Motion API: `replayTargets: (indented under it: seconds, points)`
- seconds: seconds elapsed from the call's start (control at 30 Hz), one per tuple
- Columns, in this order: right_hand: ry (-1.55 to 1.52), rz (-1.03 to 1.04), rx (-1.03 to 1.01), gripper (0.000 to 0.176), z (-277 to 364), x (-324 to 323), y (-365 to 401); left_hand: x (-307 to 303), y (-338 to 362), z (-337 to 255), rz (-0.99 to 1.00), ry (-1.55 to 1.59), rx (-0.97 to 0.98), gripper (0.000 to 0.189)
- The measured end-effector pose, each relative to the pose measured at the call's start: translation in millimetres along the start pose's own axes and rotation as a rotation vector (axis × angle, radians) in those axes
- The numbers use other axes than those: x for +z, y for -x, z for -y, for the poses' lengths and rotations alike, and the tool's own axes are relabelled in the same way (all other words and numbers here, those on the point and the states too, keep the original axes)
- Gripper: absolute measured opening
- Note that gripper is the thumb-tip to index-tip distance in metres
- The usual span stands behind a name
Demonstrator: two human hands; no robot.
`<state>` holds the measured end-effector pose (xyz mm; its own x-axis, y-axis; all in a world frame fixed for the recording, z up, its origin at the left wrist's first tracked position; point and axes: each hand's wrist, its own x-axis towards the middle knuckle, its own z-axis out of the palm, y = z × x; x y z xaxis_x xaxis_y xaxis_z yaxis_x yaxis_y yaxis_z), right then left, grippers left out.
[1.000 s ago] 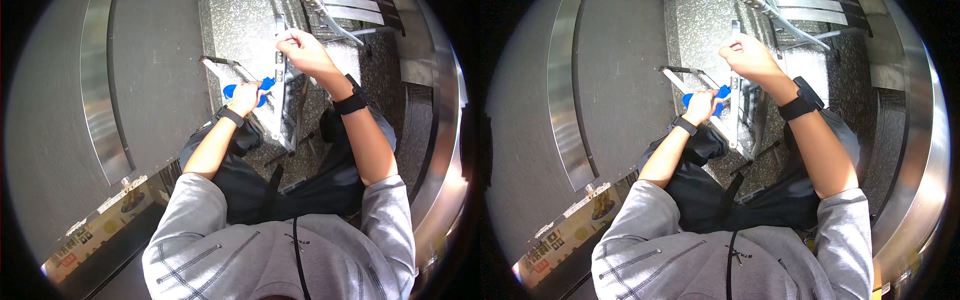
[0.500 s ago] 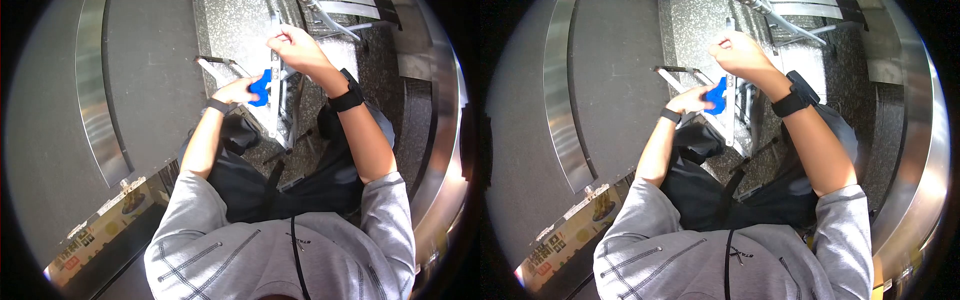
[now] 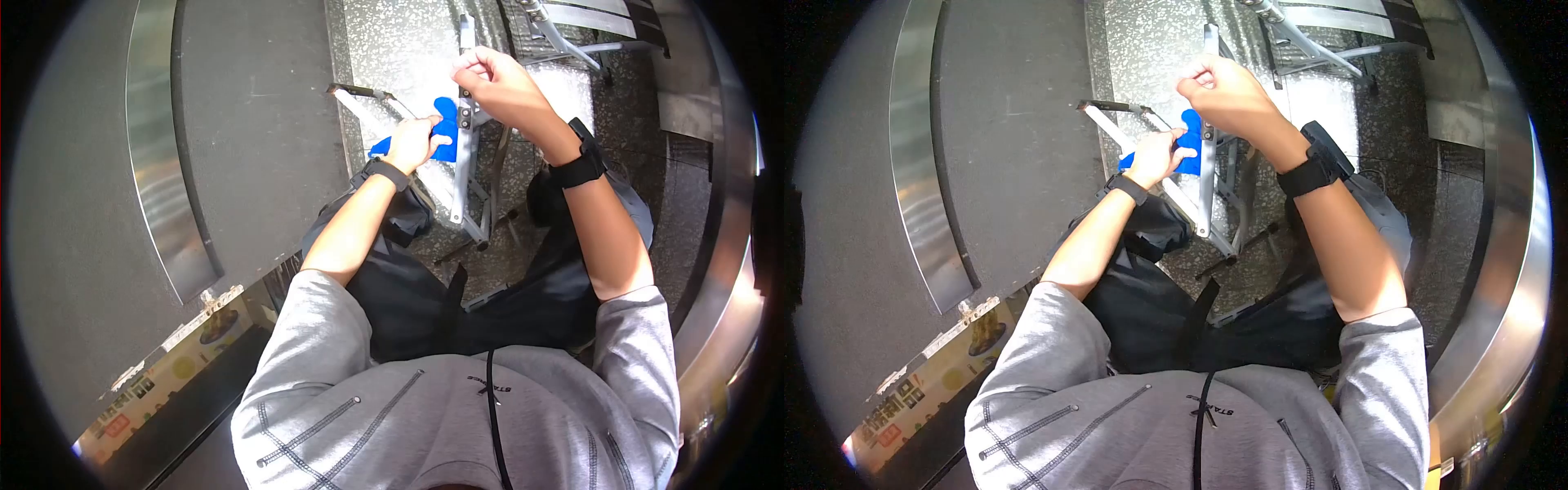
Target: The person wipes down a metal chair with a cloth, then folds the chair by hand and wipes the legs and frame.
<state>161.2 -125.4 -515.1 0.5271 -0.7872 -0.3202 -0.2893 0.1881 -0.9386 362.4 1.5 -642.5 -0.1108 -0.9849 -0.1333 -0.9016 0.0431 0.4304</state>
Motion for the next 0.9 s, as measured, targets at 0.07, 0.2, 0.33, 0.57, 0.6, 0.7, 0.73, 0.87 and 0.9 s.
replayTargets:
  seconds: [0.07,0.2,0.33,0.57,0.6,0.7,0.73,0.87,0.9]
  points:
    - [-0.006,-0.028,-0.019,0.032,-3,1,1,3,-4,-11,-0.03,0.054,-0.051,0.048]
    - [0.006,-0.01,-0.04,0.033,-9,4,-4,-6,-11,-20,0.081,0.206,-0.226,0.048]
    - [0.024,0.008,-0.026,0.032,-2,5,0,-17,-6,-22,0.187,-0.093,-0.233,0.052]
    - [0.04,0.012,-0.042,0.031,4,4,-6,-42,13,6,0.436,-0.283,-0.403,0.06]
    - [0.031,-0.008,-0.074,0.032,1,4,-6,-40,15,10,0.396,-0.297,-0.317,0.056]
    - [0.003,-0.009,-0.107,0.032,-2,10,-3,-28,15,19,0.362,-0.261,-0.136,0.057]
    - [-0.003,0.01,-0.083,0.033,1,8,0,-23,19,22,0.226,-0.284,-0.003,0.052]
    - [0.0,-0.001,-0.008,0.032,-2,3,-1,10,0,-1,-0.044,-0.035,-0.021,0.044]
    - [0.01,-0.014,0.007,0.032,-4,2,0,11,-2,-2,-0.035,-0.008,-0.019,0.043]
